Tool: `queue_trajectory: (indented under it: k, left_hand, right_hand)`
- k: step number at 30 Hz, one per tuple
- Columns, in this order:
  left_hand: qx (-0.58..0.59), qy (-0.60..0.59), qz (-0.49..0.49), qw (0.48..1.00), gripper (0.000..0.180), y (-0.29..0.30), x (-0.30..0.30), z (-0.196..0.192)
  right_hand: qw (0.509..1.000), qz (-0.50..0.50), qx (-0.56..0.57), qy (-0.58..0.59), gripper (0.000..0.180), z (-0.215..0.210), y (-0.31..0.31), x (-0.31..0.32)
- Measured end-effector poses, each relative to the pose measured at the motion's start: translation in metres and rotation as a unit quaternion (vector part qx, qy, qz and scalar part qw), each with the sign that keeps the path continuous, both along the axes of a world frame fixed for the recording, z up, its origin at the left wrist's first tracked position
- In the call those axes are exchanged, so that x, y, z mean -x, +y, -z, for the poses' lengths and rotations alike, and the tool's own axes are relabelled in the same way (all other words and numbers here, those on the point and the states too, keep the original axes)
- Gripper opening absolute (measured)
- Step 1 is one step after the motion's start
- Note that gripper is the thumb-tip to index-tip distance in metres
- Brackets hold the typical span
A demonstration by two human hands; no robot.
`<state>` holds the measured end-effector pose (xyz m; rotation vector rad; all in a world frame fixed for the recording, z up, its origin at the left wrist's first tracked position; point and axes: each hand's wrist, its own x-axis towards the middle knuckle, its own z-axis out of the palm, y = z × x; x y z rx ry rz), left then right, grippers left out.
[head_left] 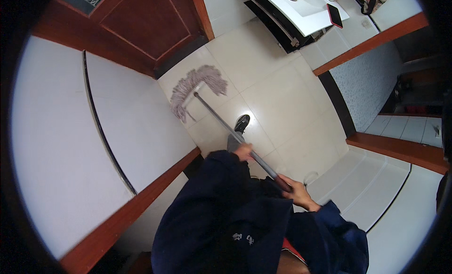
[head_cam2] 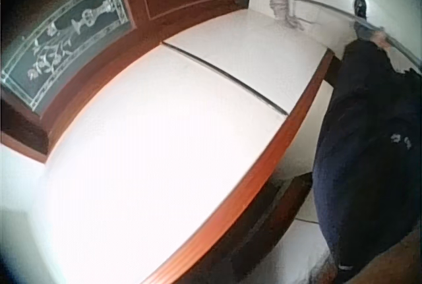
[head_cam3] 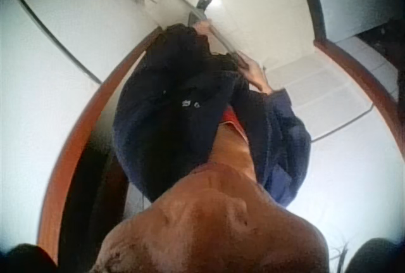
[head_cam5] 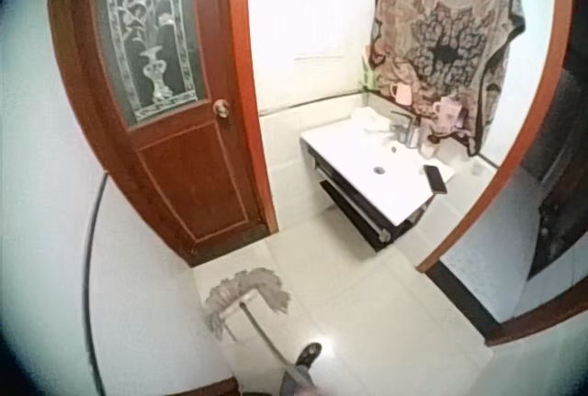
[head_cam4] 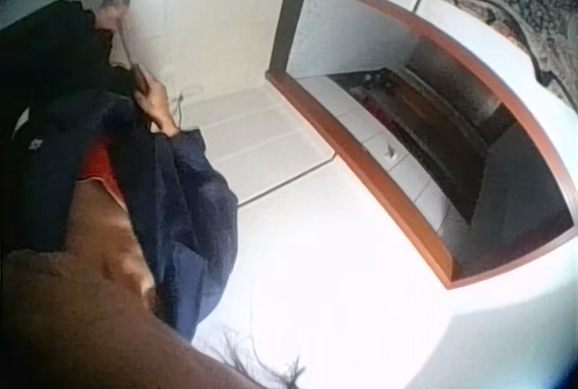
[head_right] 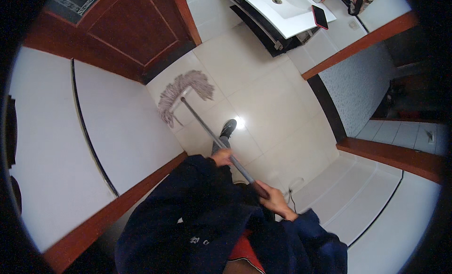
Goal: The person mops a tiled floor using a string mop, moving it back and forth across the surface. The person adjusts their grip and position to cover different areas of the room.
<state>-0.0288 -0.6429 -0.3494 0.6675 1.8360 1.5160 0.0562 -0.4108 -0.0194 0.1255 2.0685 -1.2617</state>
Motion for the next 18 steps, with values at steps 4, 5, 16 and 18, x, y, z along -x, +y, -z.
queue_trajectory:
  k: [4,5,16,18]
  left_hand:
    - [0.121,-0.068,-0.103,0.985,0.023,-0.093,0.122,-0.018]
    - [0.069,-0.261,-0.252,0.929,0.034,-0.104,0.151,-0.027]
    - [-0.002,-0.077,0.023,0.997,0.031,-0.039,0.139,-0.087]
    - [0.047,0.072,0.094,0.992,0.03,-0.018,0.099,-0.076]
  right_hand:
    - [0.992,0.014,0.067,0.106,0.058,0.065,-0.093,0.091]
    - [0.997,0.007,0.05,0.066,0.057,0.077,-0.114,0.113]
    - [0.956,0.149,0.169,-0.188,0.05,0.06,-0.065,0.13]
    - [0.958,0.161,0.168,-0.167,0.051,0.039,-0.042,0.087]
